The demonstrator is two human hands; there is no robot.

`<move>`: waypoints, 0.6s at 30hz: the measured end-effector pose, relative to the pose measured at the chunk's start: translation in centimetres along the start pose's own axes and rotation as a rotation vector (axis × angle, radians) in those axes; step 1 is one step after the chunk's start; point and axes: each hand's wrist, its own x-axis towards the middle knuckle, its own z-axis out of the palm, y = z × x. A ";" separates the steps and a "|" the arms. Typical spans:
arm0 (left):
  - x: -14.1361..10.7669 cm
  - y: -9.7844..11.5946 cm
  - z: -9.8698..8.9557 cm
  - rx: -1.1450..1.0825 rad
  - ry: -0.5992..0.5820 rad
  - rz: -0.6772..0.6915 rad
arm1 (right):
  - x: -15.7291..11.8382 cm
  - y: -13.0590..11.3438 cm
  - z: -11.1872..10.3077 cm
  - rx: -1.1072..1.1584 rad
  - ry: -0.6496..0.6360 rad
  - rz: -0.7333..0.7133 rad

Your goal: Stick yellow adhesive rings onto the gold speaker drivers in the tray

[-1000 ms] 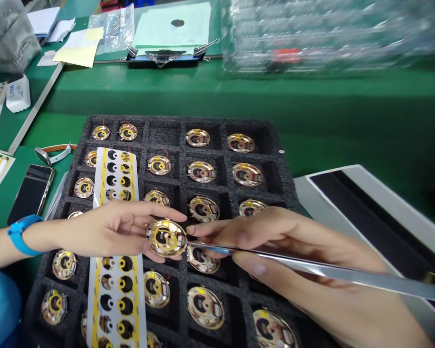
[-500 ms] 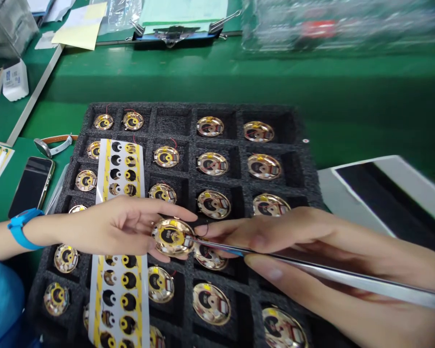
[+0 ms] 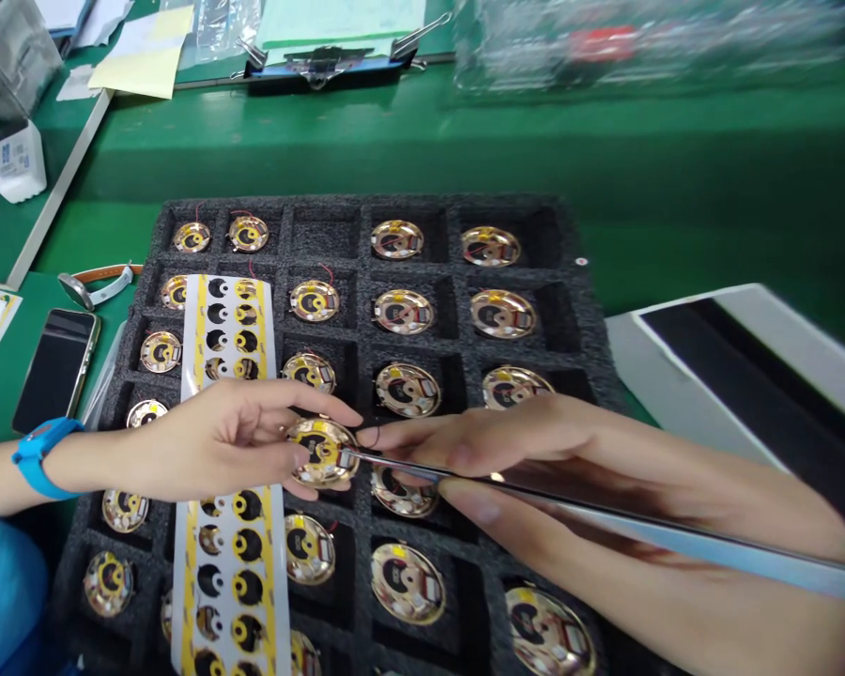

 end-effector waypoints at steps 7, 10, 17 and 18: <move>0.1 -0.4 0.2 0.003 0.055 0.002 | 0.2 0.1 0.3 -0.034 -0.004 0.015; 0.1 -0.4 0.2 0.003 0.055 -0.007 | 0.1 0.3 0.3 -0.064 0.004 -0.016; 0.1 -0.5 0.5 -0.005 0.095 -0.008 | -0.2 0.2 0.9 -0.145 0.012 -0.082; 0.2 -0.5 0.5 -0.010 0.113 -0.013 | -0.2 0.1 1.1 -0.170 0.004 -0.089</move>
